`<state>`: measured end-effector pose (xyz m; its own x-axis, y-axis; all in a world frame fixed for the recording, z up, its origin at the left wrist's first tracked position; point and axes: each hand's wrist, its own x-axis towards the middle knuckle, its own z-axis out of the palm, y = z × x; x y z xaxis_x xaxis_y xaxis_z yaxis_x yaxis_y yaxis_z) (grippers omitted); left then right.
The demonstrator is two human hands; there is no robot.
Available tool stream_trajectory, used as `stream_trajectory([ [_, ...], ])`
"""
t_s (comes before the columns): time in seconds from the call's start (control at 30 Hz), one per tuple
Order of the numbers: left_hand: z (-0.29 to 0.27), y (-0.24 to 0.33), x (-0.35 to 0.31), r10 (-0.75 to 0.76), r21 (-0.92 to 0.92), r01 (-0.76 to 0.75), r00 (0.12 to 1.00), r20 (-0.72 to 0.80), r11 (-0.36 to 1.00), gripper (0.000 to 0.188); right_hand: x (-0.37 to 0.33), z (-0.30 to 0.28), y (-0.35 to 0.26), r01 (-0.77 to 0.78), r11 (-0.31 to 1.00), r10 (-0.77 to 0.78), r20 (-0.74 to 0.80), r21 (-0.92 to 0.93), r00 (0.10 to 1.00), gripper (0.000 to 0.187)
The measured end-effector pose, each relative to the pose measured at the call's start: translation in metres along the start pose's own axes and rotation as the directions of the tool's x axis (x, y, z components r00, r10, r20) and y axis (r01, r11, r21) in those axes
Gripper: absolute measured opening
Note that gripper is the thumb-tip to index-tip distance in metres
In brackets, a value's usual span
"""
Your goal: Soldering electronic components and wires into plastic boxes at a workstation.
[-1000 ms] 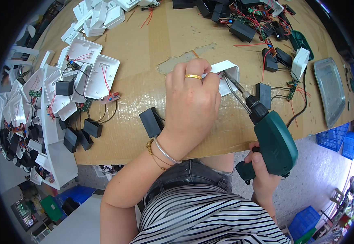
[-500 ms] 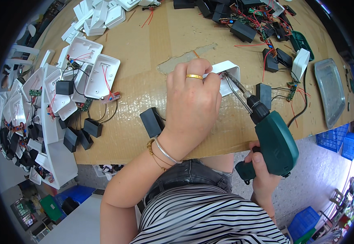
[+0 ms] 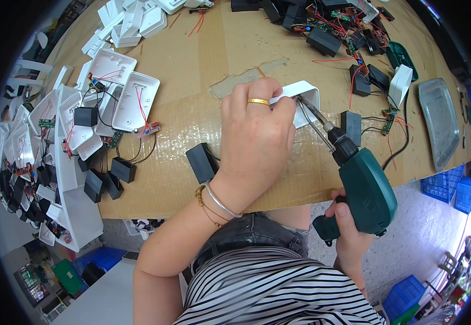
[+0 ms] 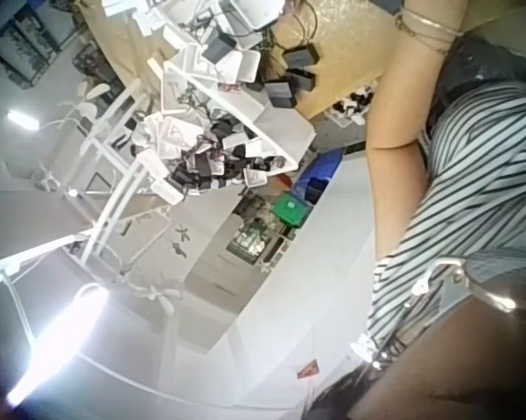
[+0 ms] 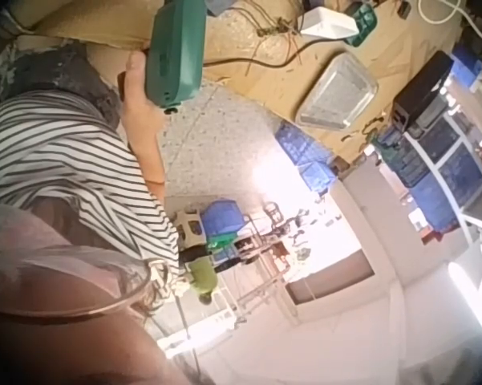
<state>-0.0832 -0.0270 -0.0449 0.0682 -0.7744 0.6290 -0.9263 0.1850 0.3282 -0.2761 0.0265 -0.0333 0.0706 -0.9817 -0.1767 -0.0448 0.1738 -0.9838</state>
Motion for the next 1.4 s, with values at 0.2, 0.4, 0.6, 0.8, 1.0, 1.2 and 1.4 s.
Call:
stream_trajectory([
  [0.2, 0.0019, -0.0012, -0.0001, 0.011, 0.010, -0.011, 1.000, -0.014, 1.000, 0.008, 0.0000, -0.0008, 0.0002, 0.006, 1.000, -0.006, -0.002, 0.010, 1.000, 0.034],
  [0.4, 0.0010, 0.0010, 0.0005, 0.005, 0.028, -0.005, 1.000, -0.001, 1.000, 0.008, 0.0001, -0.0020, -0.0001, 0.003, 1.000, -0.003, 0.013, -0.001, 1.000, 0.035],
  [0.6, 0.0017, 0.0022, 0.0012, -0.001, 0.028, 0.001, 1.000, 0.010, 1.000, 0.008, -0.0002, -0.0031, -0.0001, -0.001, 1.000, 0.001, 0.018, 0.006, 1.000, 0.034],
  [0.8, 0.0015, 0.0023, 0.0014, -0.003, 0.025, 0.003, 1.000, 0.013, 1.000, 0.008, -0.0002, -0.0026, -0.0010, -0.028, 1.000, 0.028, 0.018, 0.004, 0.999, 0.032],
  [1.0, 0.0016, 0.0027, 0.0013, -0.004, 0.022, 0.004, 1.000, 0.002, 1.000, 0.008, -0.0011, -0.0046, -0.0011, -0.020, 0.999, 0.021, 0.033, -0.035, 0.999, 0.030],
  [1.2, 0.0014, 0.0025, -0.0009, -0.016, -0.003, 0.016, 0.999, 0.037, 1.000, 0.013, -0.0009, -0.0037, -0.0025, -0.025, 0.998, 0.027, 0.030, -0.060, 0.999, 0.030],
  [1.4, 0.0024, 0.0019, -0.0017, -0.020, -0.010, 0.020, 0.999, 0.029, 1.000, 0.011, -0.0008, -0.0052, 0.0004, -0.031, 0.999, 0.031, 0.013, -0.010, 0.999, 0.031],
])
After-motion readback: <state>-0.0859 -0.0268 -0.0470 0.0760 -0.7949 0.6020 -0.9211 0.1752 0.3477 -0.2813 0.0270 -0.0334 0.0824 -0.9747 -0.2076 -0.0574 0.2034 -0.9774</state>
